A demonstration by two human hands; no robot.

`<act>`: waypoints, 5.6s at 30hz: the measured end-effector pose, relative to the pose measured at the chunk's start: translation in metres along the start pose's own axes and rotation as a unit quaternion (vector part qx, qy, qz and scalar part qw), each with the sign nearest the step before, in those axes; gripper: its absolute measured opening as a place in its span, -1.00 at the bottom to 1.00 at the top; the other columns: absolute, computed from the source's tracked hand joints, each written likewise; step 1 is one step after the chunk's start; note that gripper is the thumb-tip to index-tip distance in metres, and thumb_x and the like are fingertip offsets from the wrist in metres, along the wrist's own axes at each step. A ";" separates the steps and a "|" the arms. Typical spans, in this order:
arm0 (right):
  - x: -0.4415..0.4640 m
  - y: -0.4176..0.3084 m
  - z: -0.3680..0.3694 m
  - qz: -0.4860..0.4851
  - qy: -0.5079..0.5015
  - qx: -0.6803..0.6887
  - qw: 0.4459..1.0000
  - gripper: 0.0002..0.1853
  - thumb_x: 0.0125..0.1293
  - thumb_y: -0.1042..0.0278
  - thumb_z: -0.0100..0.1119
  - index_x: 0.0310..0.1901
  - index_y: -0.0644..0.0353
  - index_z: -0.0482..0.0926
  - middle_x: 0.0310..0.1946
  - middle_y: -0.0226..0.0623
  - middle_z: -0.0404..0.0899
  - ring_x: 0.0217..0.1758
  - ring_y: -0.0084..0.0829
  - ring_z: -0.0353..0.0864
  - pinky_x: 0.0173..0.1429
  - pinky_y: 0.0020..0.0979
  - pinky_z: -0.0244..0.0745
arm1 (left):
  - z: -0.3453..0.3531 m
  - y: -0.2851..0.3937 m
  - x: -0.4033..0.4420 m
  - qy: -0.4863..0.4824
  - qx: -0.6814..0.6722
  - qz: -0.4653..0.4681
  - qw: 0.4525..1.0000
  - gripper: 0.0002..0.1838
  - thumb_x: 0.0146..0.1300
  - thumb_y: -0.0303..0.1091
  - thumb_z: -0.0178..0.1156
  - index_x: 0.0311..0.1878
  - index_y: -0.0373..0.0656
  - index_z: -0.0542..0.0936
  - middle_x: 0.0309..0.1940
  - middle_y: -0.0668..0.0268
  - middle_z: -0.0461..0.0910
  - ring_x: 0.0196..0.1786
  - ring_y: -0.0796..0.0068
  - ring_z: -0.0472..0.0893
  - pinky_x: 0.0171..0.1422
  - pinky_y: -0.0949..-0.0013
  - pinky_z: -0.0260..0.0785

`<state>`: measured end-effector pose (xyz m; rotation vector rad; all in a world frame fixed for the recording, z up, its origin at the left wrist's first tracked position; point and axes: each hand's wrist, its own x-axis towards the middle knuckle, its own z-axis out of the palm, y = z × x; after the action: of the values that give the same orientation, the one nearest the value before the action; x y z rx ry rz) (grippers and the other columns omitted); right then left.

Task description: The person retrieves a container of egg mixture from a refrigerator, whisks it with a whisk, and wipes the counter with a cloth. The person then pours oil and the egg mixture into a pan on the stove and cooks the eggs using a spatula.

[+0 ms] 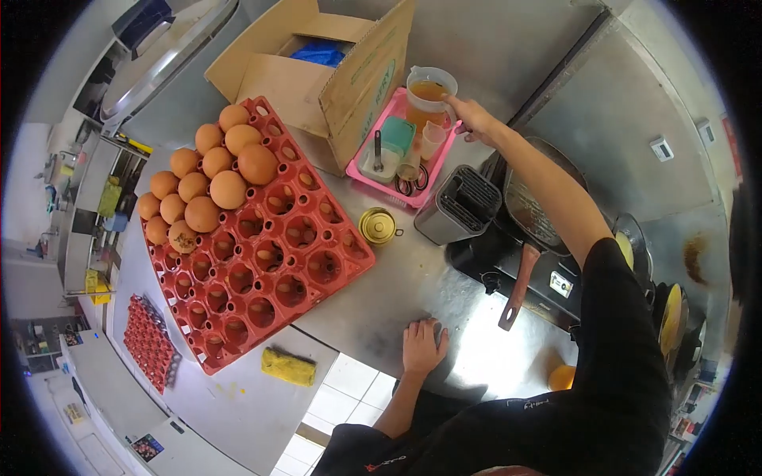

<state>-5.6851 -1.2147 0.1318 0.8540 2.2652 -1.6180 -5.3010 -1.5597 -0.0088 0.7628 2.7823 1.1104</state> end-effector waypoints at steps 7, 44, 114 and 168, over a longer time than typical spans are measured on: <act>0.021 0.018 0.010 -0.050 0.011 0.165 0.985 -0.39 0.45 -0.33 0.03 -0.15 0.21 0.58 -0.32 -0.37 0.50 -0.38 -0.52 0.39 -0.28 -0.41 0.39 | 0.001 0.001 -0.001 -0.013 0.002 -0.010 1.000 -0.67 0.29 -0.20 0.33 0.01 -0.17 0.57 -0.19 0.22 0.62 -0.07 0.10 0.57 0.02 0.04 0.35; -0.707 0.219 -0.353 -0.004 0.359 0.047 0.932 -0.42 0.45 -0.30 0.17 -0.16 0.20 0.64 -0.38 -0.46 0.45 -0.47 -0.67 0.29 -0.41 -0.55 0.24 | 0.022 0.029 -0.018 -0.012 0.080 0.097 0.992 -0.52 0.35 -0.16 0.27 0.13 -0.38 0.49 -0.27 0.07 0.50 -0.13 0.06 0.46 0.05 -0.01 0.28; -0.853 0.668 -0.588 0.158 0.602 0.004 0.783 -0.27 0.33 -0.45 0.18 -0.35 0.28 0.67 -0.46 -0.34 0.57 -0.38 -0.46 0.52 -0.33 -0.32 0.40 | 0.058 0.028 -0.111 -0.016 0.020 -0.128 0.991 -0.22 0.59 0.19 -0.02 0.37 -0.48 0.21 -0.17 -0.14 0.48 -0.18 0.02 0.54 -0.08 -0.02 0.40; -0.854 0.651 -0.596 0.149 0.574 -0.070 0.802 -0.18 0.35 -0.49 0.15 -0.25 0.39 0.68 -0.47 -0.25 0.55 -0.35 -0.33 0.56 -0.16 -0.26 0.49 | 0.061 0.014 -0.109 -0.012 0.040 -0.110 0.993 -0.21 0.56 0.25 -0.04 0.31 -0.45 0.25 -0.16 -0.16 0.55 -0.13 -0.07 0.62 -0.02 -0.05 0.46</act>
<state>-4.5367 -0.7990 0.2637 2.4762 2.5611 -0.7690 -5.1856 -1.5624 -0.0592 0.4562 2.8205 0.9501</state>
